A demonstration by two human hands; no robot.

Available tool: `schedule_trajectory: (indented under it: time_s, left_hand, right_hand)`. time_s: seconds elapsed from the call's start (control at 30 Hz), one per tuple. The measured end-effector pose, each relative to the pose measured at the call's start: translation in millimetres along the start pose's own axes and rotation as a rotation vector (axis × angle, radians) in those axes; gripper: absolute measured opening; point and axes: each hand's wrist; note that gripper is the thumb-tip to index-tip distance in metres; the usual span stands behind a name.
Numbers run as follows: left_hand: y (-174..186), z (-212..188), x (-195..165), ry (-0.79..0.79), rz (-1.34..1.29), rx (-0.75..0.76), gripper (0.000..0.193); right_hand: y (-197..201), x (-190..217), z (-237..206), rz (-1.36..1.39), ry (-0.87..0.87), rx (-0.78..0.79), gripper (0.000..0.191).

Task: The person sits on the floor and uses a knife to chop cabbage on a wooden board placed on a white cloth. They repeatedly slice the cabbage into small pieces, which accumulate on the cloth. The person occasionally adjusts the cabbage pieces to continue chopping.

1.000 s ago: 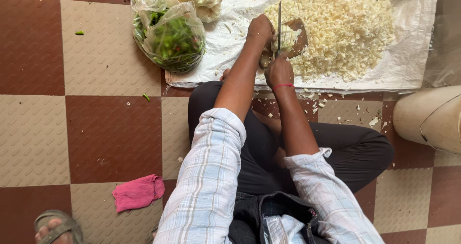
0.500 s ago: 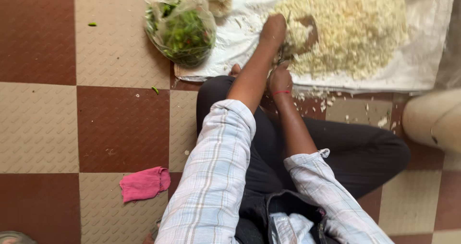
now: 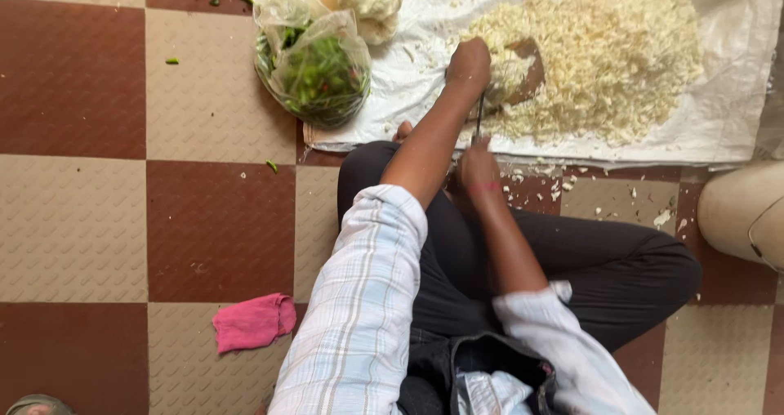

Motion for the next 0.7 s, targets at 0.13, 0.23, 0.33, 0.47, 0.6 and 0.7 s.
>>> schedule_trajectory:
  time_s: [0.13, 0.23, 0.33, 0.47, 0.6, 0.7]
  left_hand:
    - [0.5, -0.2, 3.0, -0.037, -0.069, 0.061, 0.009]
    - [-4.5, 3.5, 6.0, 0.013, -0.089, 0.163, 0.009]
    - [-9.7, 10.0, 7.0, 0.0, -0.014, 0.114, 0.012]
    - [-14.4, 10.8, -2.1, -0.054, 0.172, 0.208, 0.044]
    - [-25.8, -6.3, -17.8, 0.019, 0.279, 0.393, 0.081]
    - [-41.9, -19.9, -27.0, 0.044, 0.357, 0.291, 0.102]
  right_hand:
    - [22.3, -29.1, -47.5, -0.02, -0.077, 0.142, 0.057]
    - [81.2, -42.6, -79.9, -0.109, -0.154, 0.304, 0.041]
    - [153.7, -48.5, -102.8, 0.004, -0.222, 0.366, 0.039]
    - [218.1, -50.5, -78.5, 0.191, -0.106, 0.124, 0.045]
    - [207.3, -58.2, -7.1, 0.803, -0.103, 0.123, 0.024]
    - [163.5, -71.7, 31.5, 0.963, -0.052, 0.049, 0.022]
Point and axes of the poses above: each hand's wrist, its own z-axis towards the middle knuckle, its own y-axis out of the back of the hand, x = y × z, and after that the axes turned 5 degrees about -y, right-handed
